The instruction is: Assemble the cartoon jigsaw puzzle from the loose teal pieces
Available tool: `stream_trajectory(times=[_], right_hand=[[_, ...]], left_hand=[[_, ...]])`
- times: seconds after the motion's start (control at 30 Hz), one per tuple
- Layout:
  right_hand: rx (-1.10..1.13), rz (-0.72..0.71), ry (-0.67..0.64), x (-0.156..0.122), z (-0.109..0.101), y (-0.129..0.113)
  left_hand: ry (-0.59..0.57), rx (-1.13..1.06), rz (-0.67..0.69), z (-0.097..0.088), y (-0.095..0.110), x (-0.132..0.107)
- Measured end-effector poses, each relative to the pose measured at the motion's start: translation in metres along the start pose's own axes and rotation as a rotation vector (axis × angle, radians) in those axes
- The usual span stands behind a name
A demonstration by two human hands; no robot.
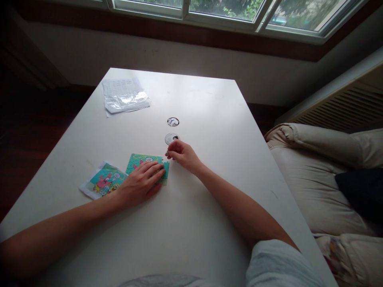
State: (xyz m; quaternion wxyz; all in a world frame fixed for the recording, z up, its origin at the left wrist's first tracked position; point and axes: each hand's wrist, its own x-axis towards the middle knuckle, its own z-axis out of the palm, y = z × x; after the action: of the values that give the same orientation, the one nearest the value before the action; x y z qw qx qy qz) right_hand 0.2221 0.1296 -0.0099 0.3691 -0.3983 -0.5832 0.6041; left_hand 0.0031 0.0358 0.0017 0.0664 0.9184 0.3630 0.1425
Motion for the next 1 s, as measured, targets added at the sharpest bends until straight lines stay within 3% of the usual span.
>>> stream_trajectory(times=[0.37, 0.53, 0.67, 0.87, 0.93, 1.0], right_hand=[[-0.129, -0.015, -0.059, 0.001, -0.003, 0.007], [-0.17, -0.009, -0.006, 0.003, -0.012, 0.004], [-0.456, -0.071, 0.078, 0.005, -0.027, -0.002], [-0.88, -0.228, 0.008, 0.004, -0.042, -0.015], [-0.954, -0.251, -0.044, 0.001, -0.046, -0.024], [-1.027, -0.252, -0.2, -0.003, -0.047, -0.033]], left_hand=[[0.005, -0.019, -0.004, -0.001, 0.001, 0.0], [-0.02, 0.001, -0.007, -0.001, 0.0, 0.0], [-0.001, -0.019, -0.009, 0.0, 0.0, -0.001], [0.003, -0.006, -0.016, 0.001, 0.0, -0.001], [0.0, 0.011, -0.027, 0.0, 0.0, -0.001], [0.001, 0.027, -0.041, -0.001, 0.001, 0.0]])
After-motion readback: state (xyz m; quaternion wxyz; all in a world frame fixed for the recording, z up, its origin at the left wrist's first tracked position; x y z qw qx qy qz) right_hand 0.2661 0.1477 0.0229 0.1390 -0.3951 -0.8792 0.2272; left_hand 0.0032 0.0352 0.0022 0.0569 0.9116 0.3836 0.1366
